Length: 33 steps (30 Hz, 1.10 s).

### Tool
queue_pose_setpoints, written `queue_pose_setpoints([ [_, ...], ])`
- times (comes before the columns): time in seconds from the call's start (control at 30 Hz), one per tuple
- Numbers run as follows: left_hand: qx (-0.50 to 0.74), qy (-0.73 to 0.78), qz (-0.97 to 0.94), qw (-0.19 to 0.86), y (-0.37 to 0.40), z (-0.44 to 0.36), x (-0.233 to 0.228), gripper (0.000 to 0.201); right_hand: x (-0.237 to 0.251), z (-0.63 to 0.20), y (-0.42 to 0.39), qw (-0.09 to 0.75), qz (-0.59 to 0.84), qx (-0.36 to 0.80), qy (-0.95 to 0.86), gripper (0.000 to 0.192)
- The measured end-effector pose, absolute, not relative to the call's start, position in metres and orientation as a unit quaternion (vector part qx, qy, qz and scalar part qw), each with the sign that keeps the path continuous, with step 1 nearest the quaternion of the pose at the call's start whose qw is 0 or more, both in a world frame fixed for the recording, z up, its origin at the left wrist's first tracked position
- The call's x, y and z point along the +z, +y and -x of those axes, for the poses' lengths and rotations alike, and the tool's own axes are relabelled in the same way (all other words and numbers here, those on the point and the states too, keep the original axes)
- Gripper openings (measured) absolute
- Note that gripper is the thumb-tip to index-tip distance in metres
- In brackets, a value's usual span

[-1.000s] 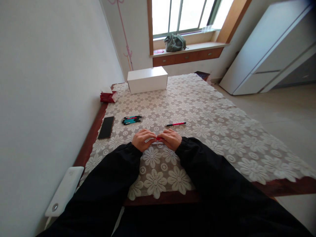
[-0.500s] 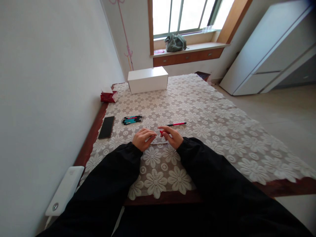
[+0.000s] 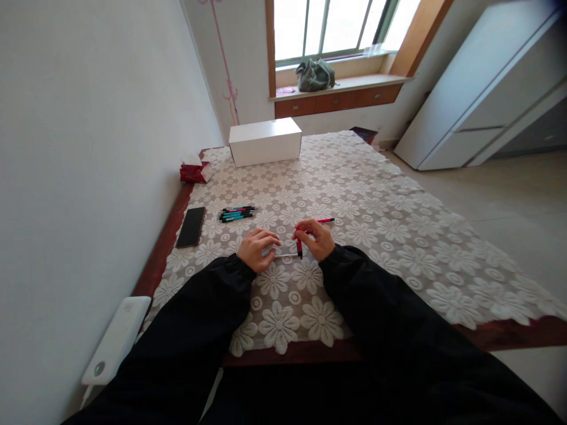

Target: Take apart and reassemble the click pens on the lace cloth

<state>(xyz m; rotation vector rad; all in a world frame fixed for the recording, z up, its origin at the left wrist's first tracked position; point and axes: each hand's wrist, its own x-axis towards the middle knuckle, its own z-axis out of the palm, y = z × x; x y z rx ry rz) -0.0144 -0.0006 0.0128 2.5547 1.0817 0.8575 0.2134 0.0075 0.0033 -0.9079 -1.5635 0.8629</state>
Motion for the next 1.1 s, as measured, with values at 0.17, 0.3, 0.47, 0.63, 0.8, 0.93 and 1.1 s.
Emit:
queue_pose_setpoints([
  [0.17, 0.234, 0.385, -0.885, 0.116, -0.004, 0.015, 0.02, 0.027, 0.004, -0.213, 0.006, 0.552, 0.376, 0.334, -0.665, 0.023],
  [0.3, 0.195, 0.382, -0.896, 0.114, -0.005, 0.014, 0.022, 0.029, 0.004, -0.213, 0.005, 0.555, 0.375, 0.295, -0.681, 0.02],
  [0.47, 0.186, 0.399, -0.891, 0.113, -0.005, 0.014, 0.019, 0.022, 0.005, -0.214, 0.004, 0.547, 0.382, 0.248, -0.702, 0.021],
  [0.63, 0.2, 0.411, -0.883, 0.104, -0.005, 0.013, 0.018, 0.013, 0.007, -0.214, 0.003, 0.532, 0.379, 0.21, -0.728, 0.017],
  [0.8, 0.225, 0.402, -0.882, 0.101, -0.003, 0.013, 0.014, 0.007, 0.008, -0.215, 0.004, 0.507, 0.363, 0.188, -0.759, 0.021],
  [0.93, 0.241, 0.392, -0.882, 0.099, -0.001, 0.014, 0.01, 0.005, 0.006, -0.217, 0.005, 0.481, 0.366, 0.203, -0.77, 0.026],
  [1.1, 0.244, 0.385, -0.884, 0.102, 0.001, 0.015, 0.01, 0.002, 0.003, -0.216, 0.007, 0.467, 0.375, 0.196, -0.777, 0.027],
])
